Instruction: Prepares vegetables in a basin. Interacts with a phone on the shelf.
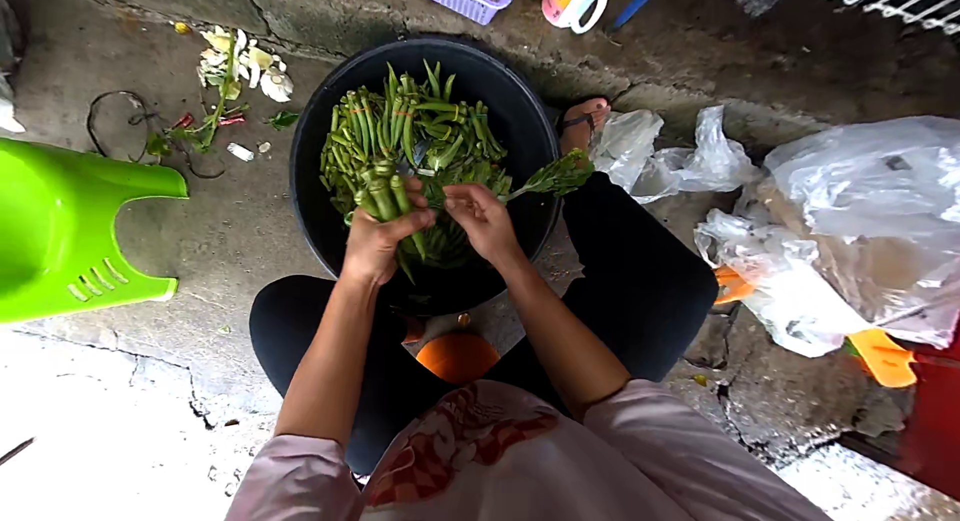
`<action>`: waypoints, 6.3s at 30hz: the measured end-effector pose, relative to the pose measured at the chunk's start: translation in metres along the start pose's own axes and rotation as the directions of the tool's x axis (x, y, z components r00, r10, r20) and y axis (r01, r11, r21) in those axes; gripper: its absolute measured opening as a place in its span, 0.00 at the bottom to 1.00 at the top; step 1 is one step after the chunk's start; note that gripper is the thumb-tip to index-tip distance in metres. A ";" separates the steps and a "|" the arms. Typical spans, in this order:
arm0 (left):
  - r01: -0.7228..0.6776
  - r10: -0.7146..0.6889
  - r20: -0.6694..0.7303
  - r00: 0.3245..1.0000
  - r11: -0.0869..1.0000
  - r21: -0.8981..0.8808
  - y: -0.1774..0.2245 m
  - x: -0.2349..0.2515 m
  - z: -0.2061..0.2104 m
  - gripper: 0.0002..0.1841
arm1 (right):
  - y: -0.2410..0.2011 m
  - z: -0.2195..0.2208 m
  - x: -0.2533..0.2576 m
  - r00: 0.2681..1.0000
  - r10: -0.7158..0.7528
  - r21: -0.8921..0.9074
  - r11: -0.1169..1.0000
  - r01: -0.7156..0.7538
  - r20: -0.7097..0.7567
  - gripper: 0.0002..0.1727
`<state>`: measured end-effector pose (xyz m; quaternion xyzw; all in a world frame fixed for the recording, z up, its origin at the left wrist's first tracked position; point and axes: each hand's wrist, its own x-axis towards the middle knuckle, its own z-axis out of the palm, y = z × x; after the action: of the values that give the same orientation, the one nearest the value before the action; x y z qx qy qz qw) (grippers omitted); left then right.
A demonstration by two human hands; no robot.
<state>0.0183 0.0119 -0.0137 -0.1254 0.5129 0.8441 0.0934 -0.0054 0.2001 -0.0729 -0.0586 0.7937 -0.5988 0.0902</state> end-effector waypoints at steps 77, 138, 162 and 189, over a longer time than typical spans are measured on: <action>0.216 -0.218 -0.001 0.976 0.966 -0.143 0.016 0.008 0.010 0.16 | 0.011 -0.101 0.434 0.998 0.005 -0.839 0.541 -0.052 -0.059 0.16; 0.158 -0.197 -0.165 0.966 0.962 -0.223 -0.024 -0.013 0.030 0.06 | -0.054 -0.035 -0.024 0.994 0.098 -0.134 0.986 -0.103 -0.045 0.10; 0.022 -0.214 0.070 0.974 0.398 0.917 -0.004 -0.007 0.034 0.22 | -0.099 -0.050 0.020 0.807 0.215 -0.495 0.862 0.108 0.551 0.39; 0.321 -0.327 -0.028 0.945 0.903 0.286 -0.011 0.002 0.025 0.11 | -0.085 -0.052 -0.028 0.747 -0.479 0.316 0.875 0.366 0.462 0.16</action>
<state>0.0165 0.0388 -0.0125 -0.1850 0.6008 0.7348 0.2547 0.0094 0.2310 0.0251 -0.3896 0.6375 -0.6423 0.1711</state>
